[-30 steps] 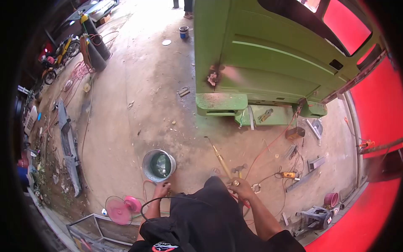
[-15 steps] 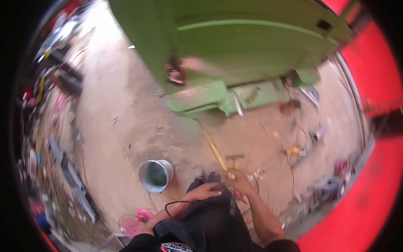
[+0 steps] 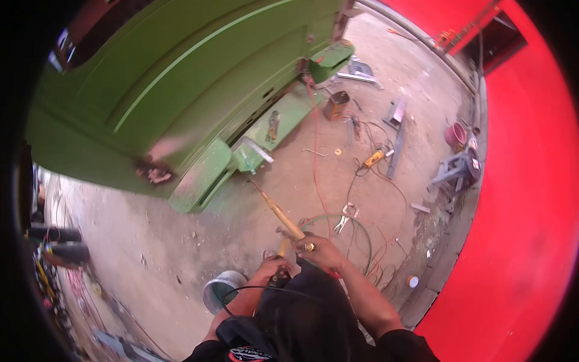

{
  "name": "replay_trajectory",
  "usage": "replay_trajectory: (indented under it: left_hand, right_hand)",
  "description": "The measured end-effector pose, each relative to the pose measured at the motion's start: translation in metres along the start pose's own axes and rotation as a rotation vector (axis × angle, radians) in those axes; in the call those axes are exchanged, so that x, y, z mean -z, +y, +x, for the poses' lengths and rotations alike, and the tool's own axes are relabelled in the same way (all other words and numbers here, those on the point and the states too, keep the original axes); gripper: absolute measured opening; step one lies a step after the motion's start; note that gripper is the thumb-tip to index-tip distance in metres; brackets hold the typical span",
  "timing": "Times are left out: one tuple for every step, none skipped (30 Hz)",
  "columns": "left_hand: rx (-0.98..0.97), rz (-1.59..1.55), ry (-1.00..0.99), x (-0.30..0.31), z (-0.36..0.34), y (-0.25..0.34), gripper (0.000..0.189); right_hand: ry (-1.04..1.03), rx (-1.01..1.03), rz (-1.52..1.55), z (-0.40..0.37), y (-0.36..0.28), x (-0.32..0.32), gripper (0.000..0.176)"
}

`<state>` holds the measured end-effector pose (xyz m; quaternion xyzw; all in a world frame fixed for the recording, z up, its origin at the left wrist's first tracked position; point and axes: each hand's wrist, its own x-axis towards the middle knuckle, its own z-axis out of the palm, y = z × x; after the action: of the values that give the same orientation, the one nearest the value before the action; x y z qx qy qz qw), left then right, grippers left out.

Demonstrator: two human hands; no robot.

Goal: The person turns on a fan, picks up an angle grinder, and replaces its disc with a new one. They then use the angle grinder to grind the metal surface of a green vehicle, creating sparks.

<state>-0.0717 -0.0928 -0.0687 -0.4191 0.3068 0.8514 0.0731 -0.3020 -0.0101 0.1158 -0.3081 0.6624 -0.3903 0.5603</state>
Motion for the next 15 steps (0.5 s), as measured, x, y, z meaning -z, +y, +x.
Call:
replay_trajectory:
  left_hand:
    - [0.064, 0.099, 0.067, 0.004, -0.005, 0.012, 0.014]
    - [0.124, 0.199, 0.132, 0.006, -0.009, 0.025, 0.013]
    - [0.125, 0.289, 0.186, 0.020, 0.001, 0.021, 0.014]
    - [0.125, 0.375, 0.242, 0.040, 0.013, 0.006, 0.015]
    - [0.120, 0.464, 0.317, 0.060, 0.024, -0.005, 0.017]
    - [0.112, 0.552, 0.393, 0.079, 0.035, -0.011, 0.019]
    - [0.086, 0.587, 0.435, 0.097, 0.040, -0.017, 0.021]
    - [0.062, 0.616, 0.482, 0.106, 0.046, -0.017, 0.023]
    - [0.091, 0.563, 0.488, 0.094, 0.036, 0.004, 0.026]
    - [0.120, 0.505, 0.495, 0.079, 0.029, 0.026, 0.029]
    - [0.076, 0.572, 0.527, 0.094, 0.045, 0.016, 0.037]
    - [0.154, 0.523, 0.550, 0.070, 0.048, 0.040, 0.043]
    - [0.237, 0.477, 0.570, 0.039, 0.047, 0.072, 0.049]
    - [0.247, 0.489, 0.565, 0.038, 0.069, 0.078, 0.049]
    - [0.278, 0.568, 0.551, 0.041, 0.087, 0.079, 0.051]
  right_hand:
    - [0.009, -0.073, 0.042, -0.006, 0.001, 0.012, 0.037]
    - [-0.003, -0.054, 0.002, -0.007, 0.016, 0.028, 0.059]
    - [0.032, -0.053, 0.017, -0.012, 0.017, 0.043, 0.059]
    - [0.056, -0.054, -0.016, -0.014, 0.015, 0.059, 0.067]
    - [0.077, -0.055, -0.047, -0.015, 0.013, 0.074, 0.076]
    - [0.083, -0.101, -0.117, -0.014, 0.014, 0.092, 0.084]
    - [0.104, -0.105, -0.101, -0.007, 0.037, 0.107, 0.084]
    - [0.179, -0.055, -0.188, 0.008, 0.079, 0.122, 0.084]
    - [0.250, -0.007, -0.278, 0.017, 0.090, 0.138, 0.084]
    - [0.183, -0.249, -0.140, 0.028, 0.101, 0.156, 0.081]
    - [0.188, -0.251, -0.136, 0.046, 0.102, 0.179, 0.081]
    - [0.151, -0.295, -0.032, 0.061, 0.109, 0.196, 0.076]
    - [0.117, -0.343, 0.078, 0.076, 0.121, 0.208, 0.073]
    - [0.143, -0.381, 0.141, 0.095, 0.133, 0.219, 0.060]
    - [0.145, -0.394, 0.157, 0.108, 0.139, 0.227, 0.060]
